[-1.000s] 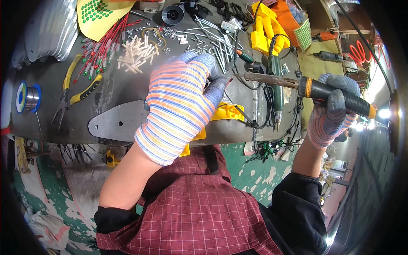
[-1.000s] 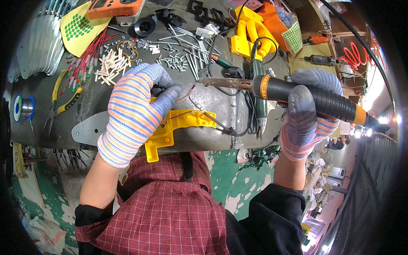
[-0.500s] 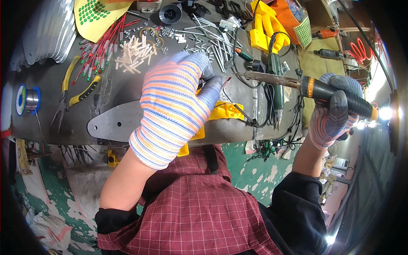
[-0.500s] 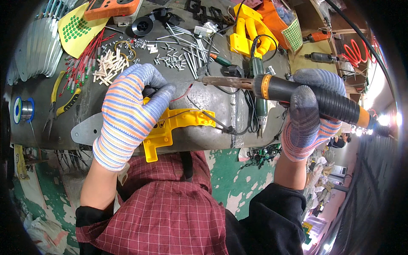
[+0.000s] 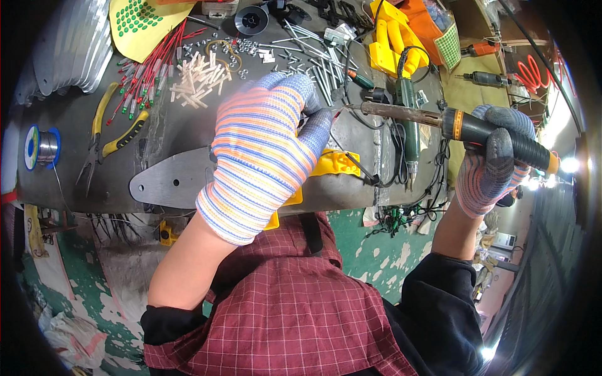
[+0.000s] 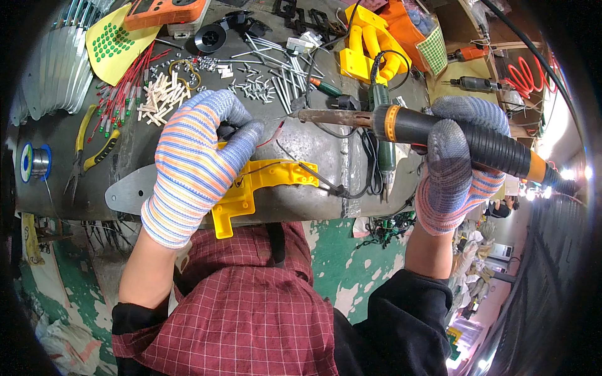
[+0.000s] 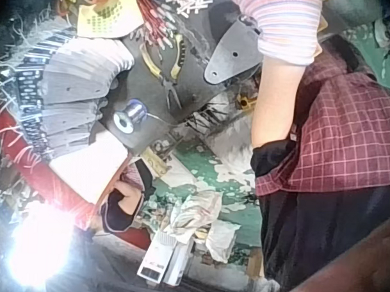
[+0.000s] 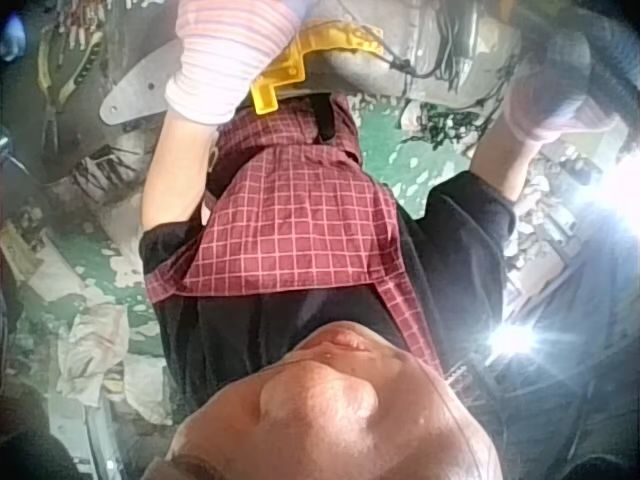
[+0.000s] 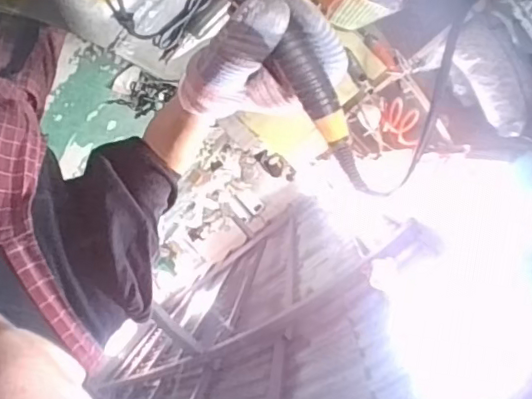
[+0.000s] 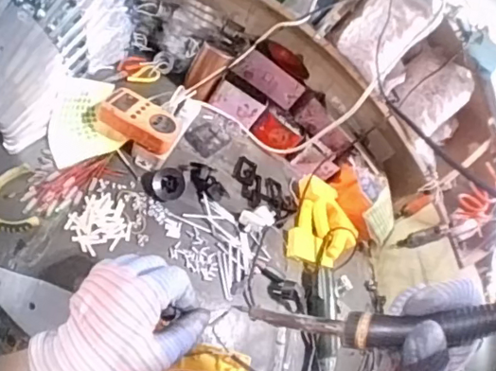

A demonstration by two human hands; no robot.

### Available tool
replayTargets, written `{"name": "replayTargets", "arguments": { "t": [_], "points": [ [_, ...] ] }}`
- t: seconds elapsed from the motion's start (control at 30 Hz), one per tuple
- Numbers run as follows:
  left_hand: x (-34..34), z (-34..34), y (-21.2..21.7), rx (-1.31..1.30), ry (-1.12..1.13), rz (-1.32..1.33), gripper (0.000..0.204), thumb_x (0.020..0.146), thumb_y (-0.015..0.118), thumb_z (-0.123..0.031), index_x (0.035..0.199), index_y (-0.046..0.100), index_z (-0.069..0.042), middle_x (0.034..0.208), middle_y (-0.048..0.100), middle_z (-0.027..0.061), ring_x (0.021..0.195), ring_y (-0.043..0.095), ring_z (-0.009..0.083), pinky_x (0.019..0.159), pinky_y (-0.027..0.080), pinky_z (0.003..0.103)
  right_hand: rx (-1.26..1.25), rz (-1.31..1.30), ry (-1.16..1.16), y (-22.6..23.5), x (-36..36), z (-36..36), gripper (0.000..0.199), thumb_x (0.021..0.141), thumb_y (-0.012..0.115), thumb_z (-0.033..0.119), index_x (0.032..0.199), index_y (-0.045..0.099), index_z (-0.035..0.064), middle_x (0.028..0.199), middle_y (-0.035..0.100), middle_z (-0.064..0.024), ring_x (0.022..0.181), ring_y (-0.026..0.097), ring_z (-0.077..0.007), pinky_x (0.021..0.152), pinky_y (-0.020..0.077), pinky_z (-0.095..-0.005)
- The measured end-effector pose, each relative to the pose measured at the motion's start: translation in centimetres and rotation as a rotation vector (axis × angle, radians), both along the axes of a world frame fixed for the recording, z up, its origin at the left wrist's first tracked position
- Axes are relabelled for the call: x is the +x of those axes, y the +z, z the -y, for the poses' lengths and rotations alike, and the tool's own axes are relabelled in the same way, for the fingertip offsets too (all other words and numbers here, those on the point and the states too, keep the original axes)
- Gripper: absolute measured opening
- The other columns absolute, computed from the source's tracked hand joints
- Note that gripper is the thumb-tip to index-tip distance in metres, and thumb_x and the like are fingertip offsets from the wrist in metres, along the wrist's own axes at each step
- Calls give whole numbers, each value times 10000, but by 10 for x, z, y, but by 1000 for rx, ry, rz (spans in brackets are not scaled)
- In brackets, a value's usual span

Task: Soldering internal wiring and components into the yellow plastic housing of a handheld power tool.

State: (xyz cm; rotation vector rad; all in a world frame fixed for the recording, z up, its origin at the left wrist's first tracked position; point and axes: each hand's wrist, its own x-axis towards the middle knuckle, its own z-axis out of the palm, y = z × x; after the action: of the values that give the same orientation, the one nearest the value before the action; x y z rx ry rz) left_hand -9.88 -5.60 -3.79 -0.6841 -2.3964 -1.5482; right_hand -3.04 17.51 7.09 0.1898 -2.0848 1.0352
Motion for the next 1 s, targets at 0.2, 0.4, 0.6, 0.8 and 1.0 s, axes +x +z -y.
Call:
{"name": "replayTargets", "arguments": {
  "t": [0.2,0.4,0.6,0.8,1.0],
  "points": [
    [1,0,0,-10,-14,41,150,763,749,-108,793,631,-21,739,613,116,649,600,243,626,496,333,-3,2,19,-2,-2,5,374,784,711,250,998,608,-39,918,602,-144,816,632,-245,673,539,-304],
    [-4,-2,2,-27,-17,51,143,774,741,-112,798,634,-20,739,606,113,647,601,233,625,498,328,23,-16,-18,2,-3,-3,372,783,711,251,995,613,-38,915,608,-147,815,633,-240,664,538,-302],
    [-2,4,4,-29,-24,54,115,793,720,-108,814,638,-30,728,595,88,639,572,186,617,478,296,48,-33,26,3,-4,-1,350,788,700,237,989,616,-38,915,609,-144,788,633,-234,621,526,-283],
    [21,38,18,244,27,168,145,752,743,-76,754,602,-40,703,589,105,605,558,285,599,465,366,-43,-86,42,7,7,-20,333,838,680,255,1002,609,-26,919,607,-142,816,632,-240,657,527,-303],
    [82,66,10,158,-45,174,165,720,781,-65,763,622,-76,682,573,65,587,546,238,570,425,354,-368,9,220,0,39,-21,316,847,675,227,1005,572,-27,906,582,-119,792,621,-250,759,532,-369]
  ]
}}
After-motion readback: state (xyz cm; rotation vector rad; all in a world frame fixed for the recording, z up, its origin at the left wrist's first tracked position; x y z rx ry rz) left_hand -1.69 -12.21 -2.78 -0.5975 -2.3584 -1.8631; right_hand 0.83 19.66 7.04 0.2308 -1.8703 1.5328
